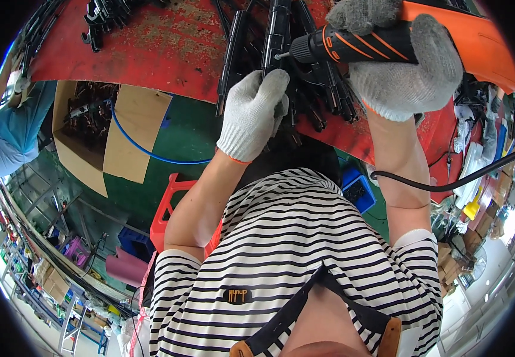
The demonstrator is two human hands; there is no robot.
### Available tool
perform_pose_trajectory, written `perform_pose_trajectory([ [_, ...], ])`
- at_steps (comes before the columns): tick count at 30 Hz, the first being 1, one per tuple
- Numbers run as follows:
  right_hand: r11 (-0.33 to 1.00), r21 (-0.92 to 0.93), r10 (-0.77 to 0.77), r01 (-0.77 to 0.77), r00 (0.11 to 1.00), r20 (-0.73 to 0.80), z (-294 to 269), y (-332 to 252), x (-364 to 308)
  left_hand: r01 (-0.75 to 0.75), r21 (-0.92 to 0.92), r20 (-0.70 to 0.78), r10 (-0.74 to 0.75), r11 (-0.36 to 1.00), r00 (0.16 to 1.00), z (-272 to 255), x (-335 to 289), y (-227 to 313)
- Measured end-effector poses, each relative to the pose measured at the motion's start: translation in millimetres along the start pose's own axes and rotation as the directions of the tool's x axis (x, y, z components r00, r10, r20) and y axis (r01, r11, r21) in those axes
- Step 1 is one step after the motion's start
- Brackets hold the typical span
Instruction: The person assembles wiring harnesses by inserting wires into a plastic housing and securing them with screws using an electric screwdriver.
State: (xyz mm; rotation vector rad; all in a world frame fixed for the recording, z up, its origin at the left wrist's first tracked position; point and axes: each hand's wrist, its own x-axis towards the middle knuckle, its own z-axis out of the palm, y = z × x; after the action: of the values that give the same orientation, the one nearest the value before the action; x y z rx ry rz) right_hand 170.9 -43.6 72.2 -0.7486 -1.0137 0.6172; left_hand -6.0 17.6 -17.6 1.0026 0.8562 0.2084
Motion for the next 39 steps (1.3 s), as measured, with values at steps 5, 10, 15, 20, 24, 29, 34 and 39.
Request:
perform_pose_trajectory([
  [5,1.0,0.002,0.025,-0.025,0.999,-0.04,4,3,0,0.006,-0.003,0.009,-0.006,1.0,1.0,-1,1,0],
  [10,0.999,-0.001,0.045,-0.046,0.996,-0.083,1,2,-2,-0.038,0.048,-0.039,0.04,0.998,0.998,3,0,0],
  [15,0.998,0.002,0.069,-0.069,0.989,-0.132,3,6,-3,-0.146,0.074,-0.061,0.151,0.986,0.987,1,4,-19],
  [20,0.996,-0.003,0.092,-0.094,0.978,-0.186,2,12,-2,-0.146,0.109,-0.058,0.152,0.983,0.987,1,6,-15],
  [24,0.994,0.0,0.11,-0.113,0.967,-0.23,4,15,-3,-0.142,0.122,-0.068,0.151,0.982,0.986,-2,8,-15],
  [29,0.994,0.04,0.109,-0.102,0.957,-0.268,7,21,3,-0.165,0.185,-0.092,0.185,0.969,0.979,-1,2,-5],
  [34,0.993,0.115,0.0,-0.012,0.995,0.104,-23,13,6,-0.14,0.253,-0.087,0.166,0.957,0.982,1,1,0],
  [39,0.995,0.02,-0.086,0.094,0.965,-0.246,-56,-63,-14,-0.219,0.58,-0.13,0.355,0.784,0.926,0,-20,2],
])
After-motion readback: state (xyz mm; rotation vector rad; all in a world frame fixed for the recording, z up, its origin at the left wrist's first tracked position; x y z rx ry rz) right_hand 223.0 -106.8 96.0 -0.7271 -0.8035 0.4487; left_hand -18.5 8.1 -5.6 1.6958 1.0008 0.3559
